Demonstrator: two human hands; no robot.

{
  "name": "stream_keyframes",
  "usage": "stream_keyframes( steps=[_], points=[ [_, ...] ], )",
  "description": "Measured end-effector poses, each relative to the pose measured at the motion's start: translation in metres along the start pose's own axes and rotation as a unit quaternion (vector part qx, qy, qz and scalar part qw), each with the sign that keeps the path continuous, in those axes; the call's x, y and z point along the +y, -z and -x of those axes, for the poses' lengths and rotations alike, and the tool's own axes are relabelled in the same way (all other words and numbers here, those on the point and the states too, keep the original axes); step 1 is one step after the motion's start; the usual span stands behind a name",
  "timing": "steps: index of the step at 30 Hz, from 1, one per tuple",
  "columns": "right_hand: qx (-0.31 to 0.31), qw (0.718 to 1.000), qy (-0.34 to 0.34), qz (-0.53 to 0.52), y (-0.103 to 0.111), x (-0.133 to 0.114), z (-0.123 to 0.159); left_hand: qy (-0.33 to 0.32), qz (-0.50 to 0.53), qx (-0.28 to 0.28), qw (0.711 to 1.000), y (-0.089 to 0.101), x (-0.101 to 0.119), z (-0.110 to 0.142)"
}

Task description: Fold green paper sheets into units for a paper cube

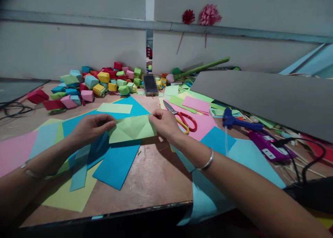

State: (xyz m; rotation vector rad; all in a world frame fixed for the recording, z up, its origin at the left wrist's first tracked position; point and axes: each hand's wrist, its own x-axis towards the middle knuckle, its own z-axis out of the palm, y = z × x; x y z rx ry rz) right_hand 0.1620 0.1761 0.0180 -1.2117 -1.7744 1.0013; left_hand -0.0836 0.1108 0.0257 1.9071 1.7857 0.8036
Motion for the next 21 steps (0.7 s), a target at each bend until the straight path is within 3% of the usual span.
stream_keyframes(
  steps=[8,15,21],
  points=[
    [0.004,0.976,0.02,0.217,-0.027,0.002,-0.028,0.029,-0.11,0.029,0.993,-0.001,-0.01,-0.003],
    [-0.019,0.907,0.078,0.413,-0.046,0.018,-0.021,0.006,-0.203,0.023,0.979,-0.012,-0.022,-0.007],
    [-0.047,0.861,0.086,0.499,-0.05,0.015,-0.019,-0.046,-0.26,0.007,0.964,-0.016,-0.027,-0.007]
  ],
)
